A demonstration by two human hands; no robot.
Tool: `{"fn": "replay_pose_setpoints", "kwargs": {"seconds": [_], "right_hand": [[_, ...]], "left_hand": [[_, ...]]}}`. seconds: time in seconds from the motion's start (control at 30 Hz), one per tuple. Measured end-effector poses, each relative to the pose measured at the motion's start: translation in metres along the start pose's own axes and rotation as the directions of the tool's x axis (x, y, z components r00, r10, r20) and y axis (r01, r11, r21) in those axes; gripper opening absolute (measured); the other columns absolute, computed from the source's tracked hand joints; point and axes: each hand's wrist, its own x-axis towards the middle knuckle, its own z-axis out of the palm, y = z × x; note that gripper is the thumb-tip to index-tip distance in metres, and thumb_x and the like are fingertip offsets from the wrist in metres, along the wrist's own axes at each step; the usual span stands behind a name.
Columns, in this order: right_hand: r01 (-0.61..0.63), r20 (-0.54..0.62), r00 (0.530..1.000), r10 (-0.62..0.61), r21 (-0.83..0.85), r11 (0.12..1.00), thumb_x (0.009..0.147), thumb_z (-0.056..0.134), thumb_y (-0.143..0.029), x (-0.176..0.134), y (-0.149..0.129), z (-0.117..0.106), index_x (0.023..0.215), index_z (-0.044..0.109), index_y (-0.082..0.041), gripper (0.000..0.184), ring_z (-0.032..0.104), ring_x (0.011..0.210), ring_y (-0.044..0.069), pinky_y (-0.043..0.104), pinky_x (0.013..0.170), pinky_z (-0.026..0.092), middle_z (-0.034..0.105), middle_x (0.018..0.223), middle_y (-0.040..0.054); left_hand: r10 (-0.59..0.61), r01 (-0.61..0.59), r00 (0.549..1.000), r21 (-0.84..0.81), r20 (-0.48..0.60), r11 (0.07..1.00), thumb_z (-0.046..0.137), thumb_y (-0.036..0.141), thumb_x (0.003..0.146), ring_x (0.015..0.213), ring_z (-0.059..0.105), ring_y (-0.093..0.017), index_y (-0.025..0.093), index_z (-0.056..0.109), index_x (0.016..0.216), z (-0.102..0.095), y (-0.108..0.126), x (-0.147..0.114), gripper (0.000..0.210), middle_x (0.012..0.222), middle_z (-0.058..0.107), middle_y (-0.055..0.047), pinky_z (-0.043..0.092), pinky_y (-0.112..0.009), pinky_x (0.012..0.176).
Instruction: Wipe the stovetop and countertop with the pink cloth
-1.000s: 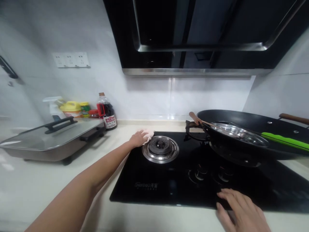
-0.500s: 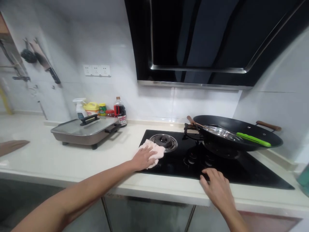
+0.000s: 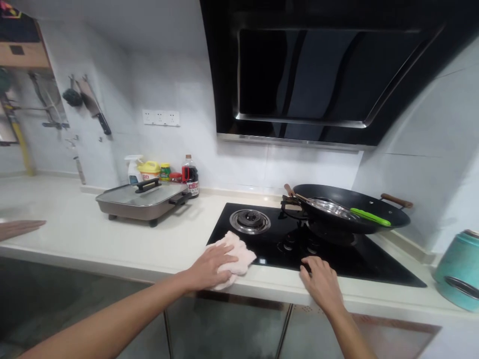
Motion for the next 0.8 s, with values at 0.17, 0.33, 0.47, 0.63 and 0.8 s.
{"fn": "replay_pose_setpoints", "kwargs": {"seconds": [0.17, 0.33, 0.47, 0.63, 0.8], "right_hand": [[0.023, -0.022, 0.999, -0.025, -0.068, 0.997, 0.096, 0.04, -0.04, 0.002, -0.006, 0.0, 0.112, 0.065, -0.025, 0.033, 0.059, 0.107, 0.027, 0.042, 0.09, 0.042, 0.065, 0.119, 0.0082], [0.024, -0.032, 0.999, -0.028, -0.101, 0.995, 0.097, 0.041, -0.04, 0.002, -0.012, -0.001, 0.111, 0.065, -0.025, 0.032, 0.058, 0.105, 0.027, 0.043, 0.088, 0.041, 0.066, 0.118, 0.0087], [0.031, -0.045, 0.998, -0.033, -0.061, 0.998, 0.097, 0.043, -0.039, 0.001, -0.013, -0.002, 0.112, 0.065, -0.024, 0.03, 0.058, 0.106, 0.027, 0.044, 0.089, 0.042, 0.066, 0.119, 0.0089], [0.036, -0.082, 0.996, -0.039, -0.04, 0.999, 0.097, 0.045, -0.039, 0.0, -0.013, -0.001, 0.111, 0.065, -0.024, 0.029, 0.06, 0.104, 0.027, 0.044, 0.088, 0.044, 0.067, 0.118, 0.0087], [0.054, -0.113, 0.992, -0.06, -0.057, 0.997, 0.096, 0.047, -0.041, -0.001, -0.009, 0.002, 0.112, 0.067, -0.026, 0.029, 0.062, 0.106, 0.027, 0.043, 0.087, 0.046, 0.068, 0.119, 0.007]], "left_hand": [[-0.095, 0.093, 0.985, 0.024, 0.142, 0.995, 0.057, 0.059, 0.096, 0.153, 0.037, -0.036, 0.039, 0.054, 0.151, -0.016, -0.014, 0.003, 0.058, 0.166, 0.04, -0.006, 0.034, -0.057, 0.122], [-0.014, 0.029, 0.957, -0.049, 0.289, 0.998, 0.041, 0.064, 0.102, 0.157, 0.024, -0.039, 0.044, 0.044, 0.156, -0.014, 0.009, 0.036, 0.058, 0.17, 0.031, -0.002, 0.029, -0.063, 0.123], [-0.014, 0.048, 0.95, -0.104, 0.312, 0.993, 0.032, 0.056, 0.105, 0.157, 0.025, -0.037, 0.038, 0.043, 0.158, -0.001, 0.031, 0.079, 0.057, 0.17, 0.033, -0.003, 0.029, -0.061, 0.124], [0.008, 0.012, 0.967, -0.077, 0.256, 0.997, 0.029, 0.045, 0.106, 0.153, 0.035, -0.036, 0.027, 0.048, 0.156, 0.028, 0.042, 0.138, 0.056, 0.164, 0.044, -0.008, 0.035, -0.059, 0.122], [0.038, -0.029, 0.967, -0.036, 0.254, 0.999, 0.031, 0.04, 0.105, 0.149, 0.041, -0.037, 0.025, 0.05, 0.154, 0.057, 0.041, 0.202, 0.055, 0.162, 0.047, -0.01, 0.035, -0.057, 0.12]]}}
